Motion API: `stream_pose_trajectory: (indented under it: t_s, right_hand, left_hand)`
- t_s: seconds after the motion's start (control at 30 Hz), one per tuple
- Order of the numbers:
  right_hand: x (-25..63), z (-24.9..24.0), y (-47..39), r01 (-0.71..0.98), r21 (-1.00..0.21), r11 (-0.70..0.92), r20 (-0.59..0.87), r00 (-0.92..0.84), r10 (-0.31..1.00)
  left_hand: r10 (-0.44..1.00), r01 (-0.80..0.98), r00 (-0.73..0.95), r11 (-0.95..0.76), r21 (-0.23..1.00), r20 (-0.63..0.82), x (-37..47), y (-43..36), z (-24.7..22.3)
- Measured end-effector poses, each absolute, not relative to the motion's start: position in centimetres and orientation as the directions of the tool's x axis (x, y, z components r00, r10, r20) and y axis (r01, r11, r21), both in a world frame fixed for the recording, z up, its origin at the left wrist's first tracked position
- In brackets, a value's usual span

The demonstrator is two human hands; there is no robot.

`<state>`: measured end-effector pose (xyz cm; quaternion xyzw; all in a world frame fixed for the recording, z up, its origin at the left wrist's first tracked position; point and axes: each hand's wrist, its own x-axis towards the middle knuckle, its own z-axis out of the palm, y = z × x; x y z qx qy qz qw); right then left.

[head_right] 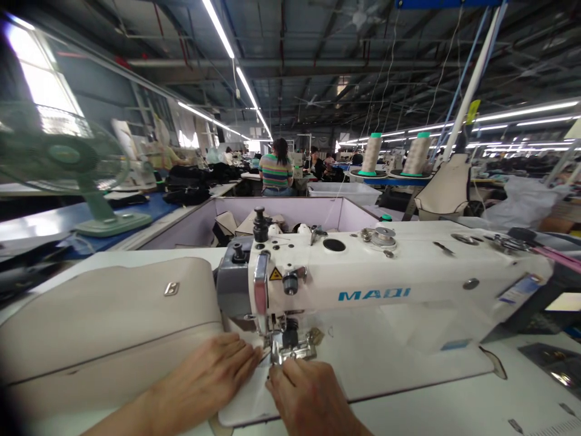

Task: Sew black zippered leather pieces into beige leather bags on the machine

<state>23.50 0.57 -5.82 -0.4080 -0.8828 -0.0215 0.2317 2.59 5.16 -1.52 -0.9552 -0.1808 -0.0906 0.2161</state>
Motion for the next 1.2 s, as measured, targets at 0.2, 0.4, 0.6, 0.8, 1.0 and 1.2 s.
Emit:
stream_pose_trajectory:
  t_s: [0.2, 0.4, 0.6, 0.8, 1.0, 1.2]
  right_hand:
    - [23.6, -6.2, 0.6, 0.738, -0.116, 0.664, 0.506, -0.532, 0.679]
    - [23.6, -5.9, 0.5, 0.740, -0.120, 0.662, 0.507, -0.528, 0.682]
    - [23.5, -5.7, 0.4, 0.746, -0.150, 0.649, 0.478, -0.520, 0.708]
    - [23.3, -4.6, 0.4, 0.722, -0.172, 0.670, 0.568, -0.483, 0.666]
    - [23.4, -5.1, 0.7, 0.703, -0.116, 0.702, 0.688, -0.453, 0.567]
    - [23.6, -4.4, 0.3, 0.609, 0.024, 0.793, 0.741, -0.544, 0.395]
  left_hand:
    - [0.325, 0.402, 0.913, -0.818, -0.412, 0.246, 2.7, 5.6, -2.1]
    - [0.316, 0.397, 0.915, -0.817, -0.418, 0.251, 2.8, 6.0, -2.1]
    - [0.290, 0.380, 0.921, -0.817, -0.433, 0.261, 2.8, 6.0, -2.0]
    - [0.273, 0.376, 0.917, -0.834, -0.404, 0.291, 2.7, 6.0, -1.8]
    - [0.287, 0.410, 0.900, -0.813, -0.413, 0.329, 3.0, 6.4, -2.4]
    - [0.316, 0.454, 0.882, -0.770, -0.448, 0.351, 0.5, 5.7, -2.3]
